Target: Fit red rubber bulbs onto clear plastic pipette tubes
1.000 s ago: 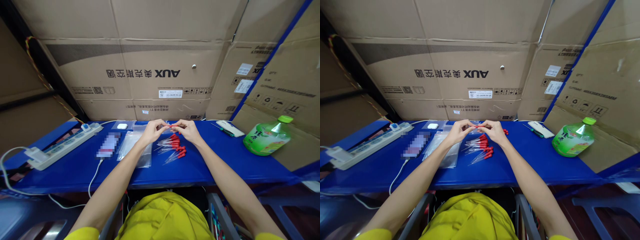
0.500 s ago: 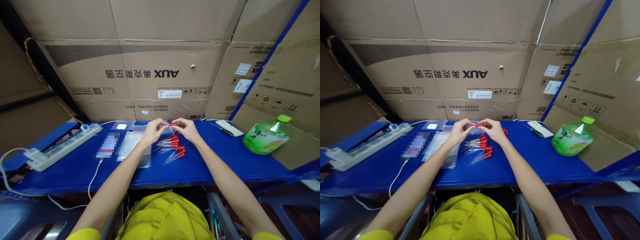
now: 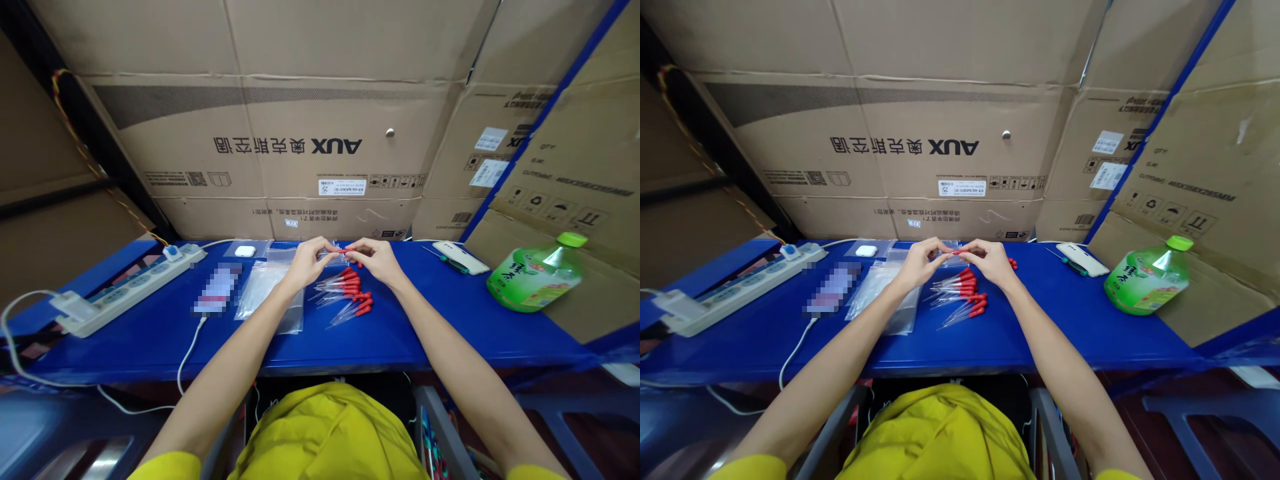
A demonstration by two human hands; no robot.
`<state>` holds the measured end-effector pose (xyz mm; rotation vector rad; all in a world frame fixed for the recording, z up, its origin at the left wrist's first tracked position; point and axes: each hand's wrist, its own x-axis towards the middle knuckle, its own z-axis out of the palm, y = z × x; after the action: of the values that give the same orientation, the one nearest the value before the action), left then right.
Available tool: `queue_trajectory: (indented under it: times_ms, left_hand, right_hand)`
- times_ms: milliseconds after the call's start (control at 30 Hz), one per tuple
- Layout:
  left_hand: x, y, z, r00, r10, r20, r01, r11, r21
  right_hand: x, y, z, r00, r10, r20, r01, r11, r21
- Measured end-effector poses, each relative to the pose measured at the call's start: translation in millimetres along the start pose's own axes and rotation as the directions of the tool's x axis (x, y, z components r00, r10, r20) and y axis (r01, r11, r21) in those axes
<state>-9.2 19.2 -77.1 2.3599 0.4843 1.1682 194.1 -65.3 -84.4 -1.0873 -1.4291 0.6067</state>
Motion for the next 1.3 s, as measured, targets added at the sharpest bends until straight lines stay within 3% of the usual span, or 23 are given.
queue_trajectory:
  times_ms: [533,733,1133,1300]
  left_hand:
    - [-1.3,1.8,1.0,0.998,-0.038,0.039,0.04,0.998,-0.045]
    - [-1.1,0.5,1.3,0.992,-0.109,0.059,0.115,0.989,-0.098]
    - [-2.2,-0.6,-0.6,0.946,-0.249,0.209,0.303,0.907,-0.293]
    - [-3.7,-3.4,0.6,0.934,-0.265,0.239,0.33,0.897,-0.294]
  right_hand:
    - [-2.8,-0.7,1.8,1.0,-0.025,0.012,0.025,0.999,-0.047]
    - [-3.2,-1.2,1.4,0.999,-0.032,0.026,0.033,0.997,-0.064]
    - [-2.8,2.1,-0.7,0.991,-0.102,0.083,0.114,0.98,-0.162]
    - [-2.2,6.0,-1.0,0.988,-0.11,0.105,0.131,0.967,-0.217]
